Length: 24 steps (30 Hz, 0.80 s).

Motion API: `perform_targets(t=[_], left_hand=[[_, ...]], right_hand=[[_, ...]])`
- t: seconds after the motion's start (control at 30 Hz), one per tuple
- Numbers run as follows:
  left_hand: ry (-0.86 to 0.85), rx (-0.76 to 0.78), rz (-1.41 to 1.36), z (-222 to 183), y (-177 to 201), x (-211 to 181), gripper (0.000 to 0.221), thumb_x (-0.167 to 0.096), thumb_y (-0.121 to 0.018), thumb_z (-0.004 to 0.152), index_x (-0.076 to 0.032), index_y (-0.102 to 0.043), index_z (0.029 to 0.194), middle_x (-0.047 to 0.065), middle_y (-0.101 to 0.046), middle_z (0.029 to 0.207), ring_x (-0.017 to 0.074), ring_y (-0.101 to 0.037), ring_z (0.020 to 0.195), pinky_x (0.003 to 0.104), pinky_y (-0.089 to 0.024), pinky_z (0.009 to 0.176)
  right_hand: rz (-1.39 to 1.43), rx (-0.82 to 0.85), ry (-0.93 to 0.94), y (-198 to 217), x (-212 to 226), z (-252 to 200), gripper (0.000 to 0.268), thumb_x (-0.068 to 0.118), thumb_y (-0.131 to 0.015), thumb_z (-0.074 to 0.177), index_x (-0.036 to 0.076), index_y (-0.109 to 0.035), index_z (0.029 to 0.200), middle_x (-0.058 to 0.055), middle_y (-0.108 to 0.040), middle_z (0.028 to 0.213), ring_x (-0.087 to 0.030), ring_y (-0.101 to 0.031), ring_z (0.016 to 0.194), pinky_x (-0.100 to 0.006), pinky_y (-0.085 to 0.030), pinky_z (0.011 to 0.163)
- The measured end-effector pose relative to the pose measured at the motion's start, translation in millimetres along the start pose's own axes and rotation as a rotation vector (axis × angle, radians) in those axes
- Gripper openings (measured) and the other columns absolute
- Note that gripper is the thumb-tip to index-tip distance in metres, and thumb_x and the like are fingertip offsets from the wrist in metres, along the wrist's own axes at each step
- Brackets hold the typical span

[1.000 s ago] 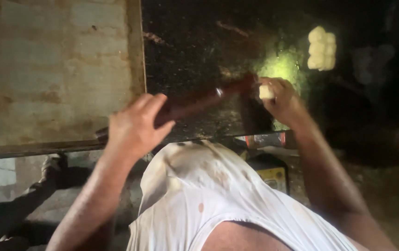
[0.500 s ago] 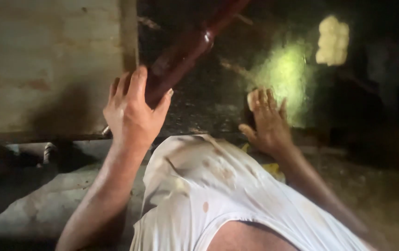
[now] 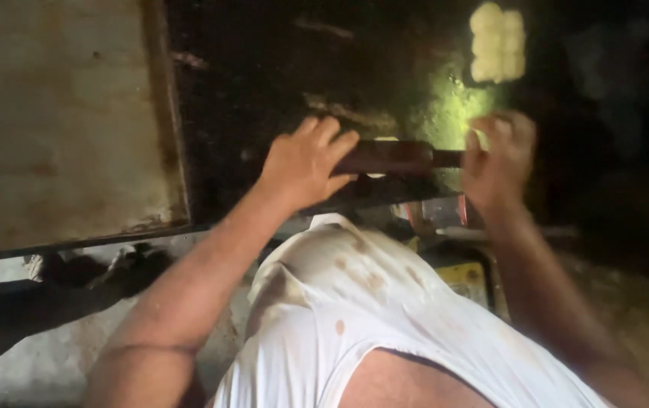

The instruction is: The recorder is flattening and shaping small pieces of dough with a rolling pin and placing them on a baking tray.

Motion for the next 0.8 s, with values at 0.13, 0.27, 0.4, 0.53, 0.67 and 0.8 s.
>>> perform_targets(t=[0.13,0.27,0.4,0.53,0.67,0.8], left_hand=[[0.153,0.053,0.083,34,-32,33,0.061,-0.062,-0.057,0.101,-0.012,-0.057,0.135,0.020,-0.051,0.135,0.0389,-0.059,0.110,0.050,-0.058,0.076],[0.256,0.153,0.016,22,-24,40,0.067,-0.062,-0.055,0.103,-0.008,-0.052,0.142,0.017,-0.051,0.143,0.0349,-0.063,0.109,0.049,-0.059,0.078],[0.033,-0.051,0.146,-16,-43,2,0.075,-0.052,-0.077,0.074,-0.016,-0.059,0.137,0.004,-0.063,0.118,0.0270,-0.060,0.110,0.043,-0.058,0.070],[0.007,-0.074,0.094,-21,-24,-4,0.068,-0.041,-0.083,0.079,-0.017,-0.061,0.138,-0.001,-0.064,0.115,0.0221,-0.059,0.109,0.039,-0.056,0.072],[-0.110,-0.071,0.155,-63,2,-8,0.066,-0.038,-0.084,0.072,-0.020,-0.064,0.133,-0.005,-0.065,0.111,0.0208,-0.060,0.106,0.039,-0.056,0.074],[0.059,-0.216,0.005,-139,45,37,0.072,-0.036,-0.087,0.063,-0.013,-0.067,0.128,0.002,-0.069,0.115,0.0254,-0.063,0.105,0.040,-0.056,0.068]], right_hand=[[-0.010,0.184,-0.036,-87,-103,-15,0.009,0.005,-0.059,0.112,0.004,-0.063,0.120,-0.019,-0.066,0.099,-0.045,-0.064,0.085,-0.054,-0.050,0.073],[0.005,0.156,0.026,-81,-82,-13,0.014,0.014,-0.057,0.115,0.006,-0.065,0.124,-0.022,-0.070,0.107,-0.047,-0.066,0.093,-0.056,-0.053,0.079],[-0.032,0.308,-0.079,-65,-70,-39,0.017,0.015,-0.055,0.111,0.007,-0.068,0.117,-0.020,-0.072,0.107,-0.044,-0.068,0.091,-0.053,-0.055,0.080],[0.124,0.492,0.071,-64,-23,-11,0.025,0.011,-0.051,0.111,0.006,-0.066,0.130,-0.019,-0.071,0.126,-0.040,-0.071,0.100,-0.049,-0.057,0.091],[0.111,0.519,0.175,-99,23,11,0.033,0.019,-0.074,0.087,0.009,-0.069,0.118,-0.018,-0.072,0.115,-0.041,-0.071,0.095,-0.045,-0.058,0.081],[0.100,0.437,0.482,-110,37,-9,0.027,0.013,-0.078,0.087,0.008,-0.063,0.108,-0.016,-0.070,0.112,-0.041,-0.070,0.101,-0.046,-0.055,0.091]])
Point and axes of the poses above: each hand's wrist, its own z-axis towards the middle knuckle, its own y-axis out of the back of the hand, x = y × z, the point moved 9 cm from there along z, towards the middle knuckle
